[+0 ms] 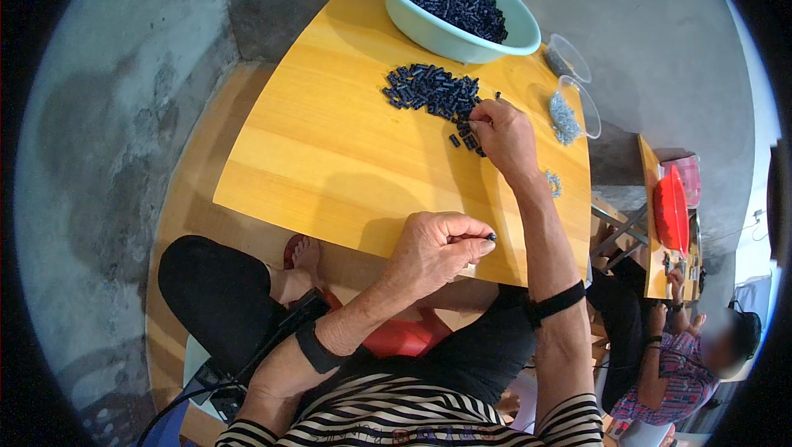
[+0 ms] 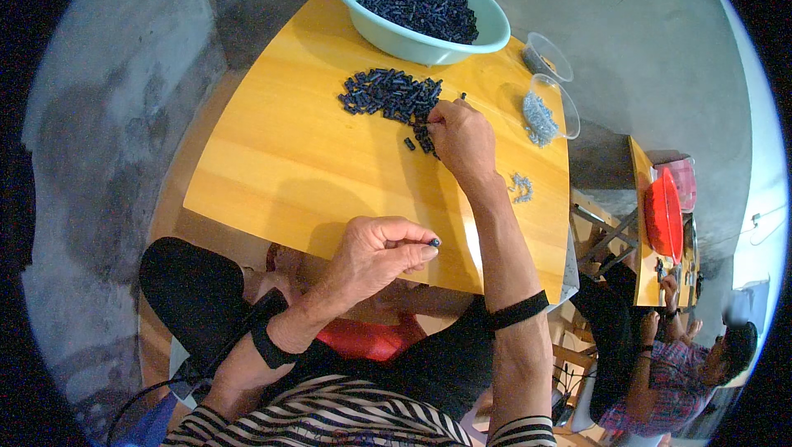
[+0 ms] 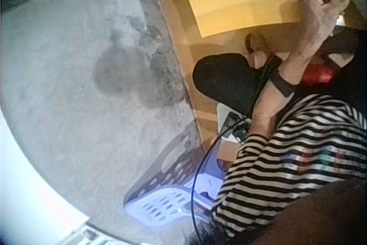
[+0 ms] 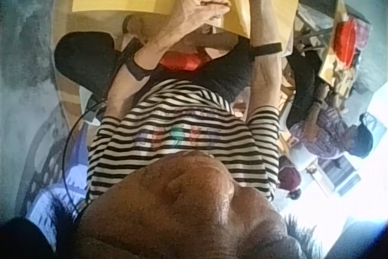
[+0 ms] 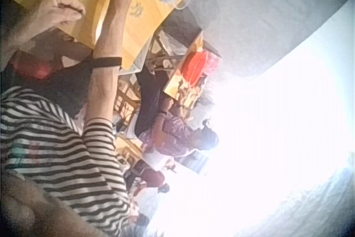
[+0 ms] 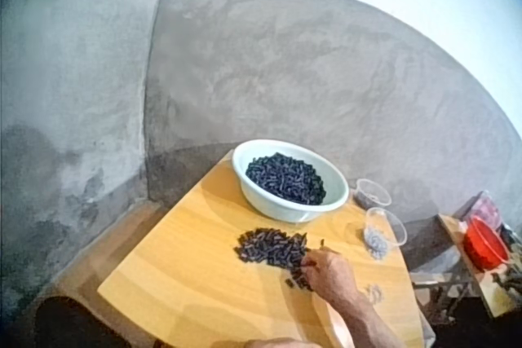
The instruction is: Manually assembling small plastic or rubber components by joining small black tubes with grey circular pieces.
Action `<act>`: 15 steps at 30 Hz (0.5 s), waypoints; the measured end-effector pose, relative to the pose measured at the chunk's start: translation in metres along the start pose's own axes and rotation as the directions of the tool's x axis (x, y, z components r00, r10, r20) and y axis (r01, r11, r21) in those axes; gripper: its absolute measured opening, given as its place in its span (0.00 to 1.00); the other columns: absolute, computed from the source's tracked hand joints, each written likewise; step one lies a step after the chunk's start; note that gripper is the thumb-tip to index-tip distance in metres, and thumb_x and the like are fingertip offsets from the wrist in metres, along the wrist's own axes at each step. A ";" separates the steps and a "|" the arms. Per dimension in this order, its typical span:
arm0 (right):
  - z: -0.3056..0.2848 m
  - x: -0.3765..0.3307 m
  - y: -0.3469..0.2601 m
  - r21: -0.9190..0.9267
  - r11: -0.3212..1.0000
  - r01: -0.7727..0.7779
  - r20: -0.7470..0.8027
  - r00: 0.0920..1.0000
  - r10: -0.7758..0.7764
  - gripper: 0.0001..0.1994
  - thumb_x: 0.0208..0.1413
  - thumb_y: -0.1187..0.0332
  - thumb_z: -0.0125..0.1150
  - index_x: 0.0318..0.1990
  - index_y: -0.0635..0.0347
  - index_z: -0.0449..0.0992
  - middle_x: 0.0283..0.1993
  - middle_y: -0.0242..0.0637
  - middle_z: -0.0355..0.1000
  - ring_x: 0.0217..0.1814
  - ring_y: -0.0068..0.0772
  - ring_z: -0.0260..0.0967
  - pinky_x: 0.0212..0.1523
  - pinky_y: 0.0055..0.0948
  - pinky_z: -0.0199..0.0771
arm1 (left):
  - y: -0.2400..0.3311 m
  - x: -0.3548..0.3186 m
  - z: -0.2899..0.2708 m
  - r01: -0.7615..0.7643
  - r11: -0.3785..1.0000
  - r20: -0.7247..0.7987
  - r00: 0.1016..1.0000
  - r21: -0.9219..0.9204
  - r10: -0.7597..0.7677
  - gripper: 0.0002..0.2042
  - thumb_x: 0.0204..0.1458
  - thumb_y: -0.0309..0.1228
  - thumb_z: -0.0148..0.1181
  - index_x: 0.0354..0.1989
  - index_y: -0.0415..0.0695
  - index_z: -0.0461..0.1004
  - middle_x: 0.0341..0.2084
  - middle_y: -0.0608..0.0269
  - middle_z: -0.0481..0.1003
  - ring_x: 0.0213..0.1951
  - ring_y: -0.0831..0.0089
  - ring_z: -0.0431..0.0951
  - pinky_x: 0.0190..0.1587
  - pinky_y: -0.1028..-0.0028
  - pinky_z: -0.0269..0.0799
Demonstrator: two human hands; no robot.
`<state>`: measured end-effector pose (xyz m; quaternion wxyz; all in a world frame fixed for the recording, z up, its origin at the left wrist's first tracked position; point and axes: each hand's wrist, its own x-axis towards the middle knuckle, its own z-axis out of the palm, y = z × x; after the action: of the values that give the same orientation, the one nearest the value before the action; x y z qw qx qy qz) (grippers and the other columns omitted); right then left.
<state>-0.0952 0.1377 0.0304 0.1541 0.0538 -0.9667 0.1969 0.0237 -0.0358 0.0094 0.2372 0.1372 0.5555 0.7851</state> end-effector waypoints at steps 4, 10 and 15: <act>-0.004 0.001 0.008 -0.060 0.998 0.005 -0.039 0.999 -0.007 0.05 0.44 0.71 0.60 0.30 0.60 0.77 0.31 0.45 0.74 0.35 0.47 0.73 0.36 0.40 0.71 | 0.001 0.001 0.001 0.021 0.999 -0.003 1.000 0.031 -0.021 0.09 0.50 0.26 0.63 0.37 0.35 0.77 0.24 0.63 0.78 0.25 0.83 0.76 0.29 0.82 0.74; -0.061 -0.033 -0.016 0.325 0.929 -0.176 -0.068 0.976 0.209 0.06 0.50 0.72 0.58 0.32 0.67 0.75 0.23 0.34 0.71 0.24 0.20 0.64 0.25 0.23 0.64 | 0.001 0.000 -0.003 0.010 1.000 -0.024 1.000 0.016 -0.010 0.08 0.49 0.26 0.63 0.37 0.35 0.77 0.24 0.63 0.78 0.25 0.83 0.76 0.29 0.82 0.74; -0.075 -0.112 -0.040 0.647 0.667 -0.368 0.097 0.908 0.407 0.06 0.51 0.75 0.57 0.37 0.65 0.77 0.23 0.23 0.67 0.21 0.11 0.56 0.21 0.14 0.54 | 0.010 0.001 -0.009 -0.028 0.999 -0.098 0.995 0.022 0.030 0.08 0.49 0.27 0.62 0.35 0.35 0.78 0.21 0.63 0.77 0.22 0.84 0.74 0.24 0.82 0.71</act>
<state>0.0379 0.1353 0.0752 0.1072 -0.1082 -0.8208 0.5506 0.0164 -0.0455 0.0160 0.1966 0.1089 0.5724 0.7886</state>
